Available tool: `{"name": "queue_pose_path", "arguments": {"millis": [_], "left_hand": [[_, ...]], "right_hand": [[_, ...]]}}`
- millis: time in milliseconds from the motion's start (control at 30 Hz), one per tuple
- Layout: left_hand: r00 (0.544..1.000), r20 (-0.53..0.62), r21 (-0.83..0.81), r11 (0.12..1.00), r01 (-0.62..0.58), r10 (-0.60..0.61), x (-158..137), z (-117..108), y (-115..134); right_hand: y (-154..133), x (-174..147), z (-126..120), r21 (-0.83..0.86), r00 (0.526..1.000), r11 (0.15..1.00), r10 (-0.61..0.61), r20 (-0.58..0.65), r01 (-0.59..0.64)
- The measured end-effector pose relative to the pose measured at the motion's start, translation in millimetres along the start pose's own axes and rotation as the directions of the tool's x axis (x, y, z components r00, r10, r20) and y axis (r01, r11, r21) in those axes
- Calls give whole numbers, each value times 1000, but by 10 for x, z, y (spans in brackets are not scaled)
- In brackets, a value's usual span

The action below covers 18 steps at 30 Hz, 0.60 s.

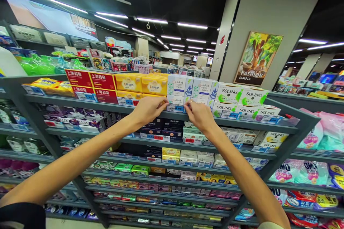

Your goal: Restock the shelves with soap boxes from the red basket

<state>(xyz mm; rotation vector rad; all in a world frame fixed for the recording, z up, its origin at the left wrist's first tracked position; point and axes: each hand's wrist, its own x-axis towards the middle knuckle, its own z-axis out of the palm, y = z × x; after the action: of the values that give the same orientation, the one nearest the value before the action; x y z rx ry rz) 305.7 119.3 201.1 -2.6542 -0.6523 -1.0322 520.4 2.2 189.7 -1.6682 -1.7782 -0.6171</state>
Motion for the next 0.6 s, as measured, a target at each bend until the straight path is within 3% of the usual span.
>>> {"name": "queue_pose_path", "arguments": {"millis": [100,200,300,367,467,600], "left_hand": [[1000,-1,-14,1000,-8,8,-31,37,0],[992,-112,-74,996,-58,50,-32,-33,-47],[936,-324,-89,981,-172,135,96,-242,-126],[898,-382,-68,963,-261,217,255,-368,-167],[891,-325,-66,933,-355,316,507,-396,-168],[894,-252,-54,917,-395,371,688,-230,-87]], "right_hand": [[-6,-23,9,-4,1000,1000,0,4,0],[-32,-32,-85,22,1000,1000,-14,-21,15],[-49,47,-346,29,981,995,-92,-170,99],[-26,156,-561,-52,950,984,-175,-259,168],[69,321,-802,-166,941,963,-248,-232,213],[202,391,-848,-180,963,968,-206,-176,175]]}}
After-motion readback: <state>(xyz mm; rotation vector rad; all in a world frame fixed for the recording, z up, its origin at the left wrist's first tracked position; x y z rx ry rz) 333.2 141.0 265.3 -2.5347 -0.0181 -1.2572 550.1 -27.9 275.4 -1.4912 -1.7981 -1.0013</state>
